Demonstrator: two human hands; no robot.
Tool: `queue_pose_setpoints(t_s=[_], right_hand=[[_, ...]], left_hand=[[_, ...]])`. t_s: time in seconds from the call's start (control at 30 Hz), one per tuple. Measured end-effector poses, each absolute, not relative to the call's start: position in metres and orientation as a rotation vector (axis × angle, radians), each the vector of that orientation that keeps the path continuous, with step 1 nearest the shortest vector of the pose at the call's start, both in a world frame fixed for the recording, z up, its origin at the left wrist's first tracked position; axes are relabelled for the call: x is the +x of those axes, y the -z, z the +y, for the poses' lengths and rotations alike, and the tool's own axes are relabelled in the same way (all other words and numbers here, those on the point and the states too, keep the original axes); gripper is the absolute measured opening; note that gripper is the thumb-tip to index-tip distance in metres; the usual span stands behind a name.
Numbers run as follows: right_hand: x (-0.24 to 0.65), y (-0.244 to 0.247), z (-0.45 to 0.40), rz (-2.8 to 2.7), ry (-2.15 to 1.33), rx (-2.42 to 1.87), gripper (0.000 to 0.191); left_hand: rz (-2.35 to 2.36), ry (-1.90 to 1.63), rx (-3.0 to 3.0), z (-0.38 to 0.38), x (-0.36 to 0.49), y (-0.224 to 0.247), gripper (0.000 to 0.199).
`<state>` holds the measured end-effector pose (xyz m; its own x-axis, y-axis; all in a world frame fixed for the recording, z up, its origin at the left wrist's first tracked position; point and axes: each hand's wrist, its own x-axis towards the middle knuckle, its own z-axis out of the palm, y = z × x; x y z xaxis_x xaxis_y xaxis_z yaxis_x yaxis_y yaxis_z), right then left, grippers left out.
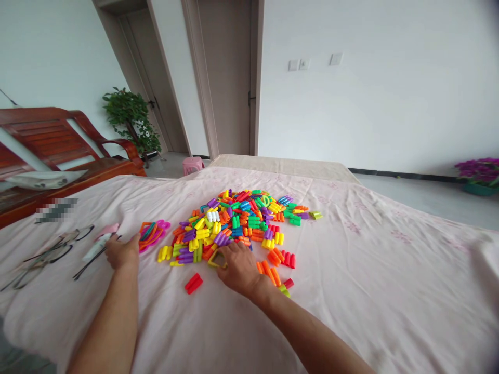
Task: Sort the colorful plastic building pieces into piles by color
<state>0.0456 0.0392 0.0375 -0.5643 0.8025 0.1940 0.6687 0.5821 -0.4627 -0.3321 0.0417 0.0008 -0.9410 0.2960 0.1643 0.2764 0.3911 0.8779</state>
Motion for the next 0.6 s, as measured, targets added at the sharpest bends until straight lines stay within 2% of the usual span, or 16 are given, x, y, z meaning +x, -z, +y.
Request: queue_pose_setpoints(t_s=[0.1,0.23,0.33,0.5,0.6], right_hand=[[0.065,-0.046,0.051,-2.279,-1.001,-1.086,0.016],[0.087,-0.054,0.059,-1.914,-1.608,-0.928,0.029],[0.098,-0.055,0.058,-1.669,-1.757,-0.920,0.032],[0.120,-0.057,0.062,-1.386,-1.790,-0.969,0.045],[0.143,-0.060,0.071,-1.361,-1.721,-0.950,0.049]], left_hand=[[2.812,-1.405,0.469,0.045,-0.331,0.001,0.074],[2.835,-1.134,0.627,0.049,-0.330,0.002,0.062],[2.777,-0.972,0.826,0.047,-0.331,0.001,0.054],[2.761,-0.790,1.107,0.038,-0.328,-0.007,0.069],[2.723,-0.707,1.315,0.036,-0.321,-0.011,0.068]])
